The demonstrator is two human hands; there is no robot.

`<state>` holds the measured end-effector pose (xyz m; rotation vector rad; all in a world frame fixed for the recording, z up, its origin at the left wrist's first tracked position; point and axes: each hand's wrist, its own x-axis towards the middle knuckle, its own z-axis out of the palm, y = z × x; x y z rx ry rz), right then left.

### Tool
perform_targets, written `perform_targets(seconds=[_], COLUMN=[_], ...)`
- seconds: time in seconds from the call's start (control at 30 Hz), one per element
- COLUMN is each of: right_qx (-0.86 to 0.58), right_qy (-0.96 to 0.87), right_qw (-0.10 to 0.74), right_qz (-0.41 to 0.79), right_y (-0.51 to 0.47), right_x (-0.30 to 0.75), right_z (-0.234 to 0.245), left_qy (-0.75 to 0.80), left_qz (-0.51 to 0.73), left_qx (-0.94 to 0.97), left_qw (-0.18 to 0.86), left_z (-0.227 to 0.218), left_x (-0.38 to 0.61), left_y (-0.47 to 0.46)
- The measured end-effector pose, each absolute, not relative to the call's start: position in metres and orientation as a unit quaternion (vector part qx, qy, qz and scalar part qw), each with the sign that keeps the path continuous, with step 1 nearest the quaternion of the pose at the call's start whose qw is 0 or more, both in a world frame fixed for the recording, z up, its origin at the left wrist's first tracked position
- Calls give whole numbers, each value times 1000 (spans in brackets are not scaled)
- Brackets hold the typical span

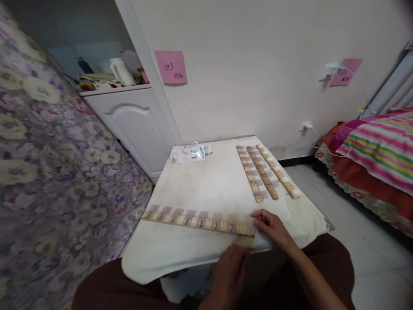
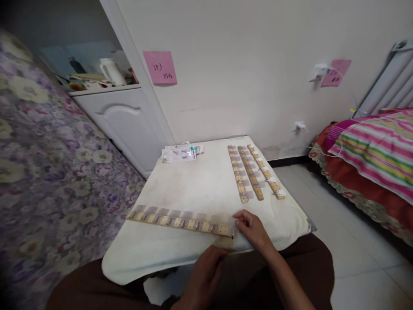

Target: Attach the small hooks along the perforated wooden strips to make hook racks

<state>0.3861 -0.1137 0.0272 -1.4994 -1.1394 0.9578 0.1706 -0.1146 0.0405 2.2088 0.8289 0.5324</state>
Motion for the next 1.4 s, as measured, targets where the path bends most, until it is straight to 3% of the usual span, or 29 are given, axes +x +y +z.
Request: perform_targets(seconds=[0.2, 0.57, 1.4], right_qx=[-631, -654, -668], right_qy=[-481, -477, -467], right_qw=[478, 466, 457], right_qz=[377, 357, 356], right_y=[-106, -102, -98], right_x=[384, 381, 380], right_z=[27, 20, 20], left_qy=[311, 297, 296], left_qz=[195, 214, 161], left_qx=[869, 913, 933], left_qw=[332, 181, 127], left_z=[36, 10, 11], left_x=[175, 177, 183], left_y=[-113, -105, -101])
